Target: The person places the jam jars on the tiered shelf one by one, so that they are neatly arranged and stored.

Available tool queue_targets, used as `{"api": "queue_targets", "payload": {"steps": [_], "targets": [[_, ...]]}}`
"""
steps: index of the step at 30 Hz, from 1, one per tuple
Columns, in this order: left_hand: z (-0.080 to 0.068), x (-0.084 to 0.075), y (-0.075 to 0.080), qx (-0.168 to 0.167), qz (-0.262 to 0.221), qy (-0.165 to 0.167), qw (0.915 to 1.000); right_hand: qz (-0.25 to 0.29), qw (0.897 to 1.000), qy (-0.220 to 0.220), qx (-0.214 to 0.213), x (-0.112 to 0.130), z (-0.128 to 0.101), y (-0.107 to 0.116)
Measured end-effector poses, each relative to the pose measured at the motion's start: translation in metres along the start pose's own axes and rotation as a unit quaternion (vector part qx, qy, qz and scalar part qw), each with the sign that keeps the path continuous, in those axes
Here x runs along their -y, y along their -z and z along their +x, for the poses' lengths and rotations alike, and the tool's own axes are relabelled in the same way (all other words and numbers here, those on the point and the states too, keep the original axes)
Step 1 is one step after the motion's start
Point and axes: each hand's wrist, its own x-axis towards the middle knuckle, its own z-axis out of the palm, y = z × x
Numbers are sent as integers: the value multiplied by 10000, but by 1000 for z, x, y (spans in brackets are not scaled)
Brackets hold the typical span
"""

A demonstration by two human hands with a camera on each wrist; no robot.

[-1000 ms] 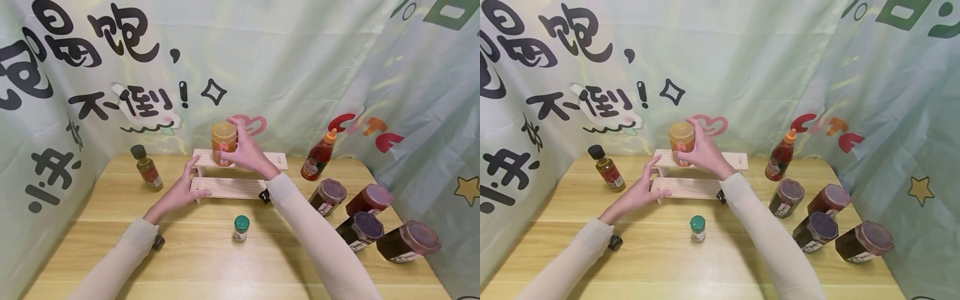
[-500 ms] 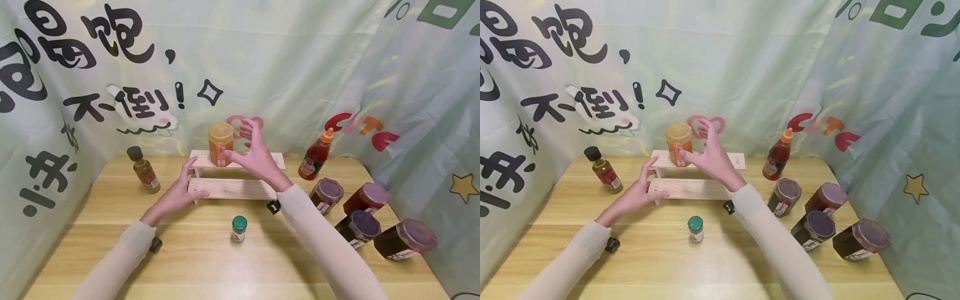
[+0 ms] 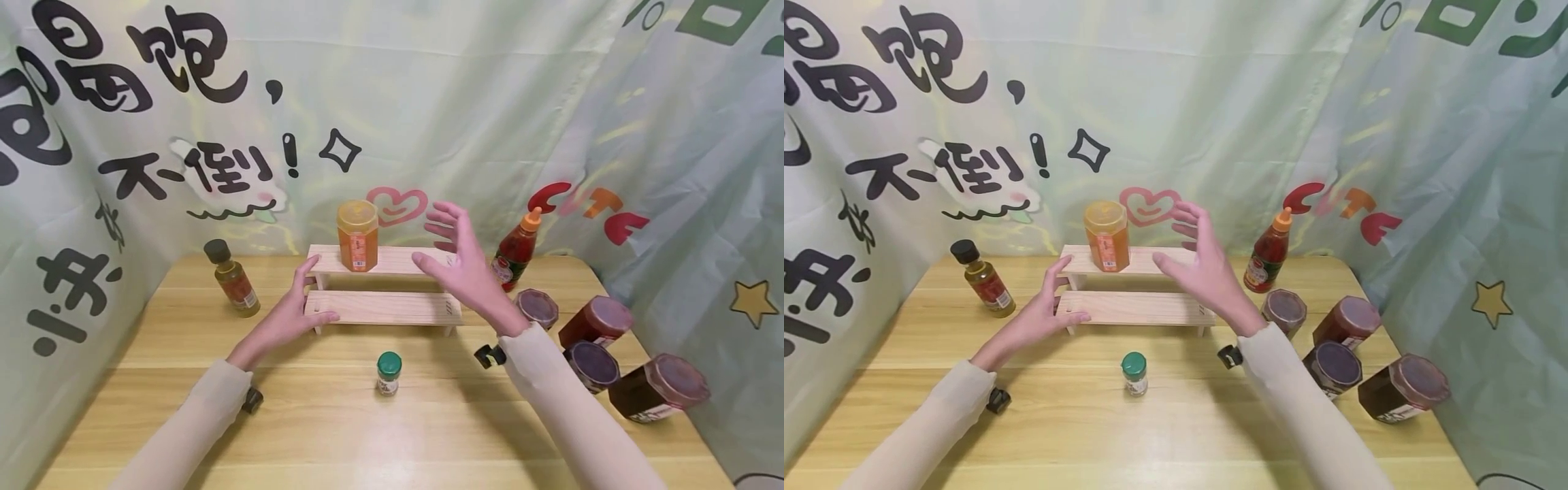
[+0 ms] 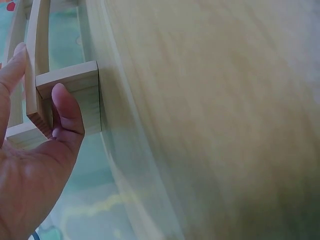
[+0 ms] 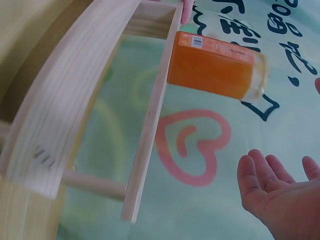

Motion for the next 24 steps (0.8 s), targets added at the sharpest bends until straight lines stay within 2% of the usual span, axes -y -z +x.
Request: {"api": "queue_targets", "payload": {"steps": [11,20,24], "targets": [[-2,0,3,13,106,98,9999,67,9997,-125,-195,3,-40,38],[0,3,-2,53,-83,118,9999,-280,9979,-326,-484,12,-85,78],[1,3,-1,29,-134,119,9998,-485,9966,-227,-621,15,-105,96]]}}
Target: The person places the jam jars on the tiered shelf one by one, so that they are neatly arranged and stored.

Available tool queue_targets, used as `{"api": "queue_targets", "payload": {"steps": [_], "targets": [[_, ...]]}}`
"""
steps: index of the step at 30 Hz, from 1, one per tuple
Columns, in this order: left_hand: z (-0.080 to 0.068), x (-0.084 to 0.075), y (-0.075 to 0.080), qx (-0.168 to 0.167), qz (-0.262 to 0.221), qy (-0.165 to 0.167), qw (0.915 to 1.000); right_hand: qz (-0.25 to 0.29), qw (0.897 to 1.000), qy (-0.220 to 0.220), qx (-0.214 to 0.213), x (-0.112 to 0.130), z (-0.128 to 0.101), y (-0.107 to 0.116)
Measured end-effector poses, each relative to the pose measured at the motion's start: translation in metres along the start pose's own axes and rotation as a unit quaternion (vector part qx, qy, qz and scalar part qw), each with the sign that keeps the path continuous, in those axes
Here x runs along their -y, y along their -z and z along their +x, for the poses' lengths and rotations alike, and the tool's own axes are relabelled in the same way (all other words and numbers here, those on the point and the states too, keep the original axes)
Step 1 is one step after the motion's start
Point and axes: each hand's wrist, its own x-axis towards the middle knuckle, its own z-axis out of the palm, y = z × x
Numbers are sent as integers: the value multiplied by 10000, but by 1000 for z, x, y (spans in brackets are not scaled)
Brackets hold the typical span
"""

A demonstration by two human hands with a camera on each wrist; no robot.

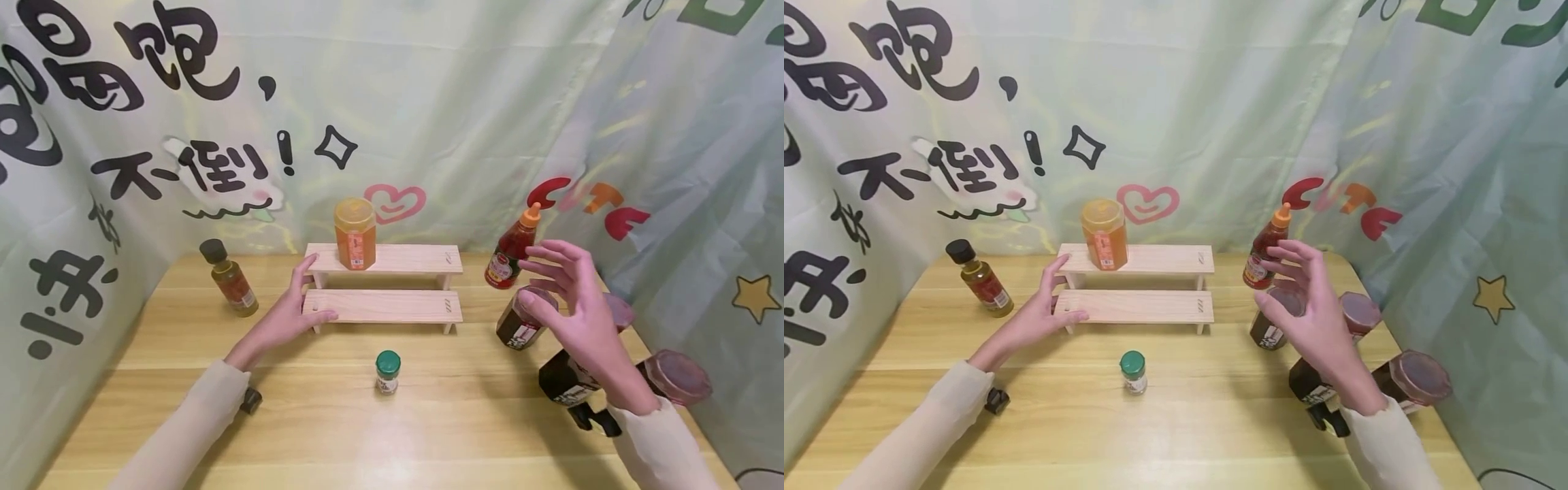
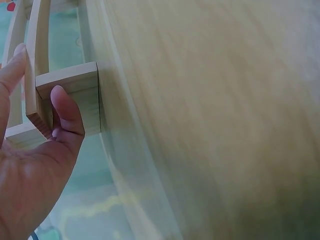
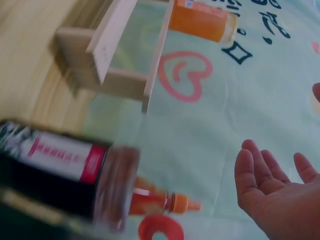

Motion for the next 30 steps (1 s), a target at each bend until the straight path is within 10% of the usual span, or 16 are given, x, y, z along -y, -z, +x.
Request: {"api": "queue_targets", "payload": {"steps": [20,30], "targets": [[-1,-2,2,53,-92,-10,9999,-1326,9879,195,-783,-49,-80,48],[-1,-4,1,64,-195,65,9998,-966,9947,-202,-279,-76,-108,51]]}}
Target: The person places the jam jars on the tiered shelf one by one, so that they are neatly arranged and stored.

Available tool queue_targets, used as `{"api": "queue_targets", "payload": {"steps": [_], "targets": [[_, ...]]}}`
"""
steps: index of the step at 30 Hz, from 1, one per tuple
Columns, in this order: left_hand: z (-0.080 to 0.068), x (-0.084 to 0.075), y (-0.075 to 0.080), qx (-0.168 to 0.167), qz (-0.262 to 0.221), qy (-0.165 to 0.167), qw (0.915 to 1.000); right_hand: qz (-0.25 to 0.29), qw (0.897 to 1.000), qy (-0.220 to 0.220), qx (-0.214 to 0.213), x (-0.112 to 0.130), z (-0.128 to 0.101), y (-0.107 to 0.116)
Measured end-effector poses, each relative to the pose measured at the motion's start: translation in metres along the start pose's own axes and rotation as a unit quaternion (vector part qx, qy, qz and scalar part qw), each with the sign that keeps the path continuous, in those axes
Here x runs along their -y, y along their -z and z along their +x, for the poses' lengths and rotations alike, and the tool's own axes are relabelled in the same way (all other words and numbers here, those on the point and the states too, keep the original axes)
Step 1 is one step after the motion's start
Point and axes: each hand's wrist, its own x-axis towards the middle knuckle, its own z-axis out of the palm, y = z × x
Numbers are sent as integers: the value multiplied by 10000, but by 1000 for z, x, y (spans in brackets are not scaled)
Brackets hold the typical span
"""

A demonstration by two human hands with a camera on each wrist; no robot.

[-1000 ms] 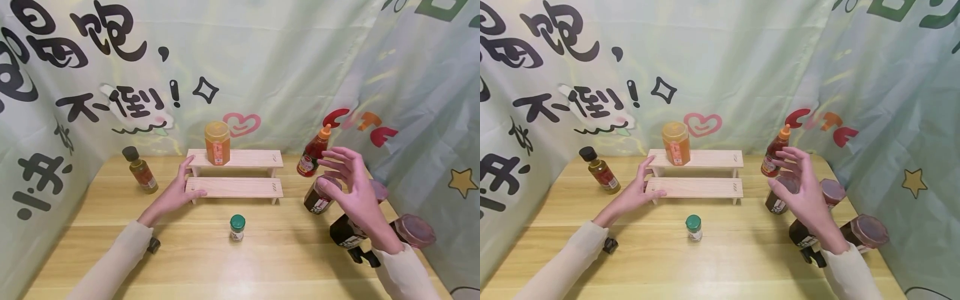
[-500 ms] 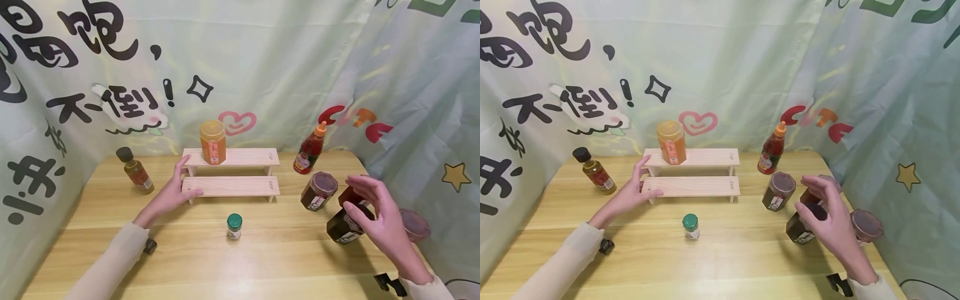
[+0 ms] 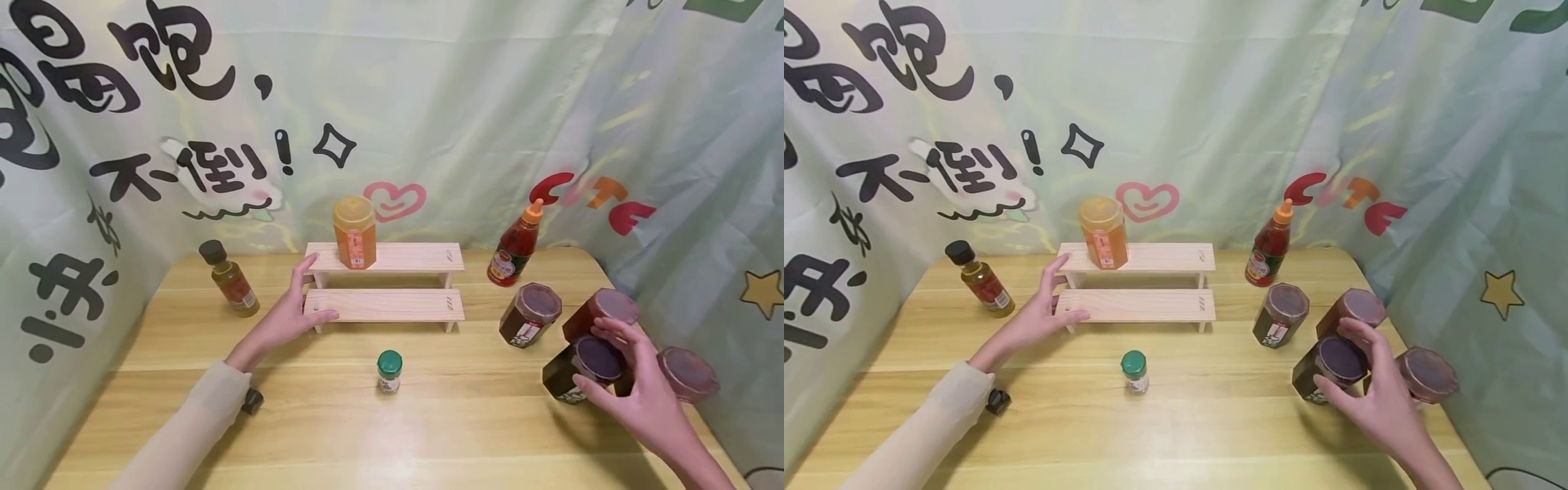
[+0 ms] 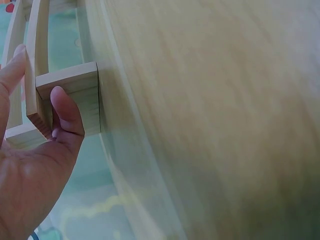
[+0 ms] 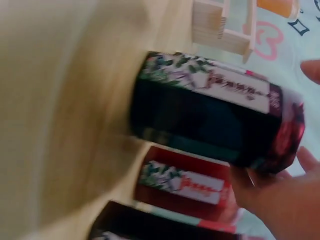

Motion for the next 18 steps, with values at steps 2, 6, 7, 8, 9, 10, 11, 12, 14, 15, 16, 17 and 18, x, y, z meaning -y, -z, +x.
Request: {"api": "queue_targets", "payload": {"steps": [2,6,7,8,9,10,11,12,14,15,16,17,18], "targets": [[0,0,0,35,-54,-12,10000,251,9996,51,139,-8,-4,1],[1,0,-1,64,-75,-51,9999,610,9975,66,349,-23,-14,3],[1,1,-1,79,-93,-62,9999,698,9968,64,390,-27,-16,4],[1,1,-1,85,-96,-68,9999,742,9962,53,456,-30,-17,5],[1,1,-1,69,-96,-75,9999,764,9957,48,521,-33,-18,5],[1,2,-1,55,-86,-72,9999,847,9947,39,586,-36,-19,6],[1,2,-1,51,-89,-84,9999,945,9934,31,643,-38,-19,6],[1,2,0,50,-75,-88,9999,1061,9919,16,702,-41,-19,6],[1,2,0,15,-3,-100,9999,1152,9901,14,797,-44,-18,6],[1,2,0,4,31,-109,9999,1221,9891,8,824,-45,-18,6],[1,2,1,5,55,-109,9999,1275,9882,11,849,-46,-17,5],[1,1,1,17,54,-116,9999,1313,9875,3,867,-46,-17,5],[1,0,1,18,68,-114,9999,1299,9876,-1,883,-46,-17,5]]}}
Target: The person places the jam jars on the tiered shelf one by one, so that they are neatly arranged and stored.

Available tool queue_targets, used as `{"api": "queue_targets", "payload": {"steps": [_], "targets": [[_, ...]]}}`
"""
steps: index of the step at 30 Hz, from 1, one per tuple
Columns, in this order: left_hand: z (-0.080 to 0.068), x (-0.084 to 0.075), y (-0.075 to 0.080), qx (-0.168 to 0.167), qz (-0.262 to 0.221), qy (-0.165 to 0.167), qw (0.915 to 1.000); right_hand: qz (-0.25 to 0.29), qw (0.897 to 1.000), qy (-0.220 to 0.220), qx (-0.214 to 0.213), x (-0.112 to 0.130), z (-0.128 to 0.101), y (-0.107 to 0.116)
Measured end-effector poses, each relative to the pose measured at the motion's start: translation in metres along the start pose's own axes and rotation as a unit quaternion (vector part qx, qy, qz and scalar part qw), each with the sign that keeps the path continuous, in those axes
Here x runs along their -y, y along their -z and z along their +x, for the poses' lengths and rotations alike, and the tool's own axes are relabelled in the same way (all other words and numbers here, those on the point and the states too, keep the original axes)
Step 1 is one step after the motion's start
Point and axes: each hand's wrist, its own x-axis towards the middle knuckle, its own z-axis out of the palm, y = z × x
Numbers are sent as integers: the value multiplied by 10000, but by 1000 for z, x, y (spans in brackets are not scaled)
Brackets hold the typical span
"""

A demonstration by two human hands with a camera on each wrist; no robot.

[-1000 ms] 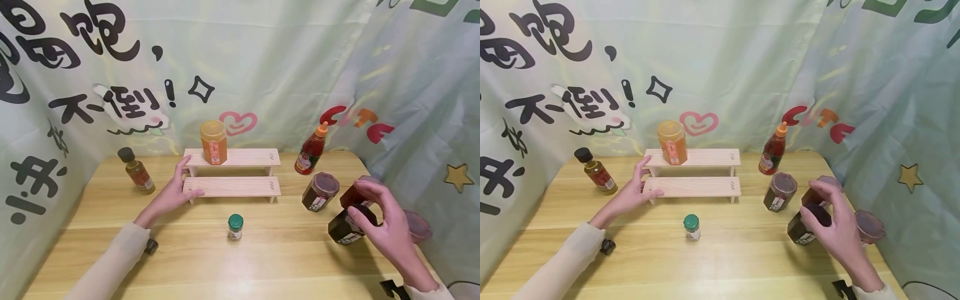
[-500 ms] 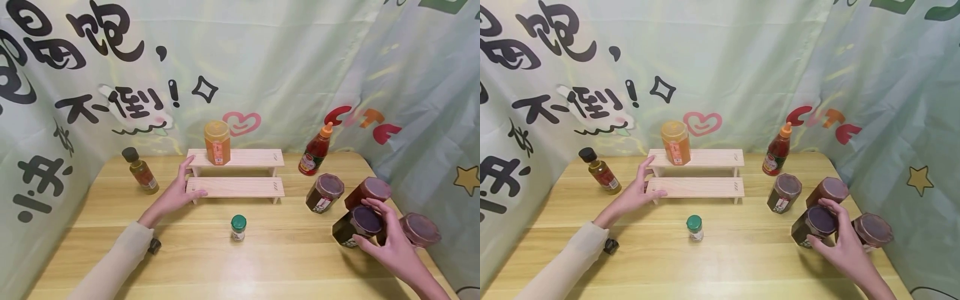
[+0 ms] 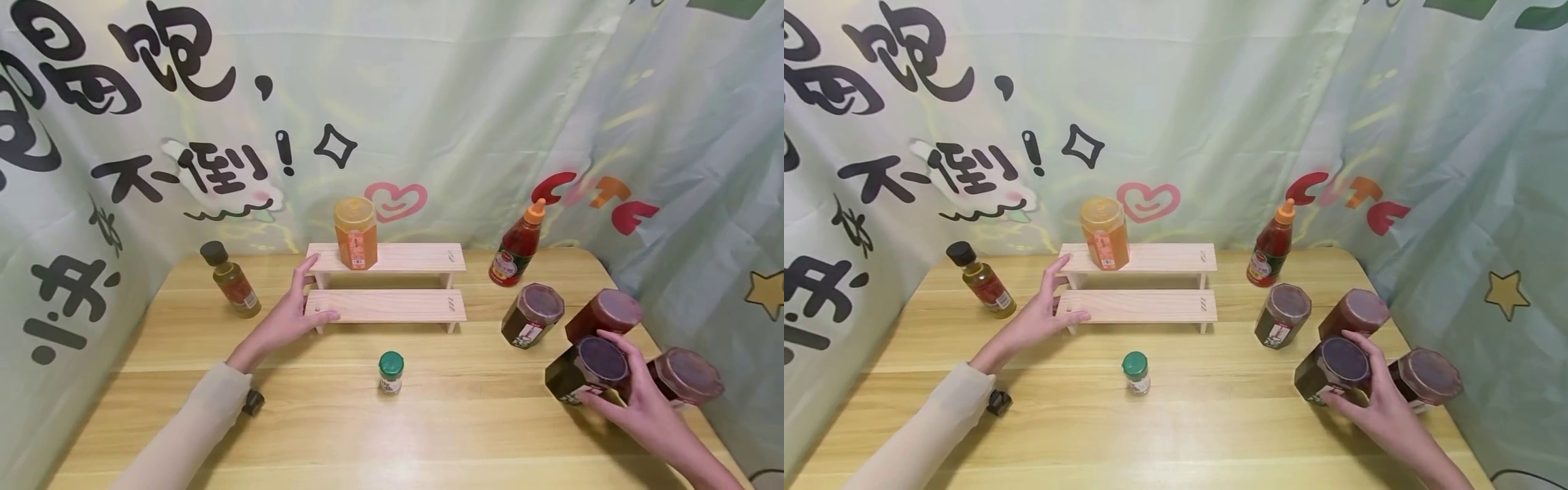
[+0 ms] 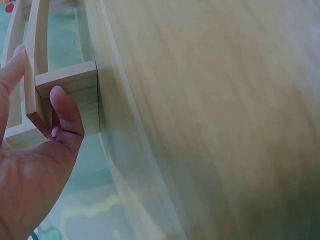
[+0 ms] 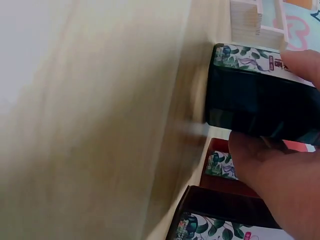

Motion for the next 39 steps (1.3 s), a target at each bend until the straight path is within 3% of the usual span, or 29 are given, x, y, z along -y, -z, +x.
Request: {"api": "queue_targets", "payload": {"steps": [6,10,16,25,39], "targets": [[0,-1,0,39,-60,31,10000,-439,9987,-200,-159,3,-3,-2],[0,-2,0,63,-134,29,9999,-997,9939,-329,-333,5,-5,-6],[-1,-1,-1,20,-70,113,9999,-1406,9873,-505,-536,13,-6,-10],[-2,-2,1,12,84,188,9998,-1456,9865,-409,-626,39,5,-23],[-4,-4,13,322,74,205,9992,-1172,9922,153,-392,72,51,-42]]}}
